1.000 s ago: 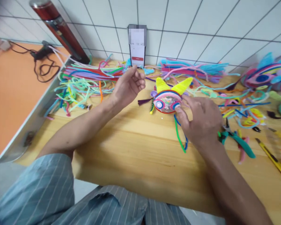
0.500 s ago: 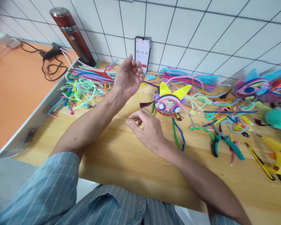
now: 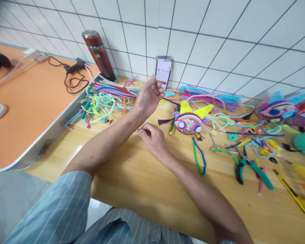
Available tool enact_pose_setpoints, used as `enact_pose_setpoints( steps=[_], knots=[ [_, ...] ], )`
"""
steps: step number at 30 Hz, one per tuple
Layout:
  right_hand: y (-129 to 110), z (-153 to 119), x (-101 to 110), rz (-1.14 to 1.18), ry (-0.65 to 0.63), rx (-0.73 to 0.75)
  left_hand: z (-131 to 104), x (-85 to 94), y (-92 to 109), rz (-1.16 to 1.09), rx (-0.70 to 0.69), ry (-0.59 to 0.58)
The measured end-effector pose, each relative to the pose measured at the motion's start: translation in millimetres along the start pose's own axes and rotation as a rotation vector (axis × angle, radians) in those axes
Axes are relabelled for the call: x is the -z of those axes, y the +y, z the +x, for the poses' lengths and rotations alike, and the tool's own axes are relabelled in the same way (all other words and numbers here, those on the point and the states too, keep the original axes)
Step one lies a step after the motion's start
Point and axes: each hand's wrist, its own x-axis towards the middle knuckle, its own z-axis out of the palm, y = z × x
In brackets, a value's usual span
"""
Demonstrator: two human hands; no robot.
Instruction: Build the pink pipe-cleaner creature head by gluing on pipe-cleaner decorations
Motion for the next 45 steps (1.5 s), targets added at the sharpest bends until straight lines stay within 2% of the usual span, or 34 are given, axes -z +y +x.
enact_pose_setpoints(
  steps=[6,9,11,14,18,23,26,30,33,37,39,41,45],
  knots=[
    [8,7,0,-0.028,0.031,0.019,2,50.7,17,0.102,0.050,0.078],
    [10,10,-8,-0.053,-0.009,-0.005,6,61.5,20,0.090,0.041,0.130],
    [9,10,-12,-0.063,-0.056,-0.021,9,56.5,18,0.050,0.030,0.131],
    [5,10,-17,-0.082,-0.113,-0.014,11,39.0,15,0.028,0.030,0.115],
    [0,14,-19,-0.046,-0.111,0.003,4,20.6,12,0.061,0.065,0.086],
    [5,19,-18,-0.025,-0.119,-0.064,-1,19.5,12,0.036,0.055,0.009],
    [10,18,-16,-0.145,-0.119,-0.012,1,26.3,15,0.077,0.070,0.018],
    [15,15,-22,-0.422,-0.150,0.187,-4,48.6,31,0.273,0.061,0.046],
    [17,13,-33,-0.583,-0.204,0.267,-20,77.5,50,0.578,0.033,-0.049],
    [21,15,-48,-0.783,-0.234,0.352,-58,121.9,75,1.116,0.022,-0.213],
    [24,18,-54,-0.864,-0.253,0.394,-76,141.0,85,1.296,-0.037,-0.186],
    [26,20,-57,-0.914,-0.275,0.432,-91,155.9,91,1.376,-0.041,-0.147],
    [26,23,-62,-0.939,-0.328,0.484,-106,171.2,90,1.348,0.028,-0.006]
  ],
)
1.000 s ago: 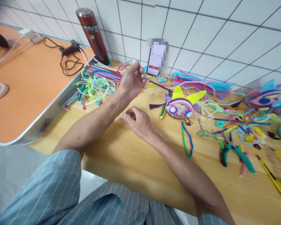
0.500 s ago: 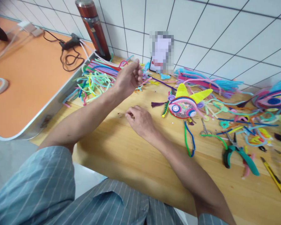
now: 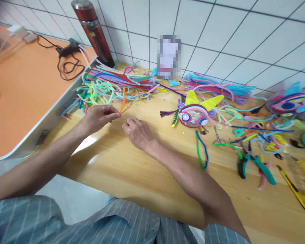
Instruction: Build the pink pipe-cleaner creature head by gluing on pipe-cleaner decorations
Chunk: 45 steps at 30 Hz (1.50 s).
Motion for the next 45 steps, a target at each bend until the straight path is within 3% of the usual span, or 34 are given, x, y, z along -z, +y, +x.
enact_pose_setpoints(
  steps=[5,8,13,16,20,25,30,39,45],
  knots=[
    [1,6,1,0.010,-0.074,-0.005,-6,-13.7,-3,-0.224,0.137,0.077],
    [5,3,6,0.063,-0.009,-0.023,-12,-23.5,1,-0.422,0.192,0.110],
    [13,-14,23,-0.013,0.279,0.002,-16,-47.8,12,-0.832,0.384,-0.087],
    [16,-25,30,-0.069,0.363,0.010,-11,-65.7,23,-1.016,0.529,-0.178],
    [23,-37,32,-0.096,0.338,-0.042,-5,-85.7,42,-1.159,0.644,-0.164],
    [33,-49,32,-0.073,0.284,-0.127,-3,-100.1,55,-1.145,0.727,-0.177],
    [40,-51,30,-0.037,0.253,-0.187,-2,-108.0,51,-1.100,0.661,-0.190],
    [39,-49,33,0.335,0.416,-0.344,-1,-114.2,46,-1.095,0.502,-0.199],
    [39,-51,48,0.428,0.457,-0.390,19,-112.7,54,-1.029,0.434,-0.221]
  ],
)
